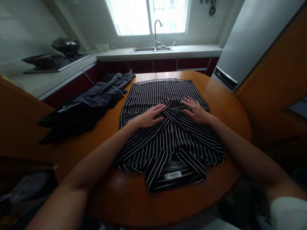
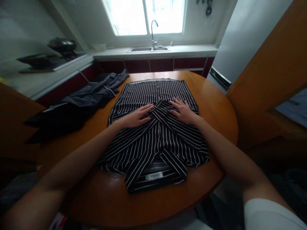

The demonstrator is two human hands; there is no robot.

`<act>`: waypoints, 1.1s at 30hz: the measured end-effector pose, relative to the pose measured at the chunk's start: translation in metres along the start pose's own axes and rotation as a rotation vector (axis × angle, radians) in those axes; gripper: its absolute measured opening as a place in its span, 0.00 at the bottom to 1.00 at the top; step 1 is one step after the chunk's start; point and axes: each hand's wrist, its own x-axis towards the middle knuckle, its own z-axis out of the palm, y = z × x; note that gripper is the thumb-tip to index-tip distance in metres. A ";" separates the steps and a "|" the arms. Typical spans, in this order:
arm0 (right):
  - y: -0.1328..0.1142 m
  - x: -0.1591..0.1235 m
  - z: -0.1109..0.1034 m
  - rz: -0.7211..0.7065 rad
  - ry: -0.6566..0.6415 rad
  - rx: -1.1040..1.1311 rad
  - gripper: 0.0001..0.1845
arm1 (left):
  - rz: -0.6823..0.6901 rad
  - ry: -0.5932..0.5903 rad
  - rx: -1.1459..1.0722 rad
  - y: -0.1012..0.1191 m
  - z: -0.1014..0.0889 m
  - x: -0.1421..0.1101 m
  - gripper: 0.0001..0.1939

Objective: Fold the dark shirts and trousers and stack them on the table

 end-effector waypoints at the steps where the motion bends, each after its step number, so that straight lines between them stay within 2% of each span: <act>1: -0.007 -0.011 -0.009 -0.059 0.035 0.056 0.32 | 0.018 0.010 -0.026 0.011 -0.010 -0.004 0.35; 3: -0.025 -0.040 -0.024 -0.207 0.062 0.170 0.31 | 0.058 -0.032 -0.076 0.036 -0.032 -0.020 0.36; 6: -0.055 -0.097 -0.036 -0.409 -0.082 0.225 0.34 | 0.102 -0.226 -0.148 0.080 -0.054 -0.061 0.40; 9: -0.075 -0.151 -0.036 -0.447 -0.228 0.098 0.44 | 0.143 -0.456 -0.168 0.118 -0.052 -0.112 0.46; 11: -0.079 -0.177 -0.030 -0.435 -0.256 0.018 0.49 | 0.144 -0.507 -0.127 0.136 -0.037 -0.140 0.49; 14: -0.081 -0.196 -0.018 -0.451 -0.225 -0.056 0.49 | 0.073 -0.365 -0.014 0.154 -0.006 -0.165 0.49; 16: -0.081 -0.198 -0.008 -0.484 -0.183 -0.085 0.45 | 0.020 -0.234 0.048 0.161 0.013 -0.171 0.47; 19: -0.084 -0.196 0.003 -0.528 -0.088 -0.119 0.36 | -0.001 -0.113 0.076 0.165 0.031 -0.176 0.46; 23: -0.089 -0.199 0.010 -0.579 0.004 -0.067 0.27 | 0.019 -0.044 0.054 0.165 0.041 -0.187 0.47; 26: -0.091 -0.207 0.014 -0.585 0.024 0.027 0.23 | 0.006 -0.044 0.041 0.164 0.045 -0.194 0.45; 30: -0.091 -0.218 0.023 -0.517 0.035 0.131 0.23 | -0.028 -0.050 0.006 0.164 0.047 -0.196 0.42; 33: -0.091 -0.222 0.028 -0.450 0.040 0.205 0.25 | -0.005 -0.019 -0.041 0.162 0.047 -0.197 0.38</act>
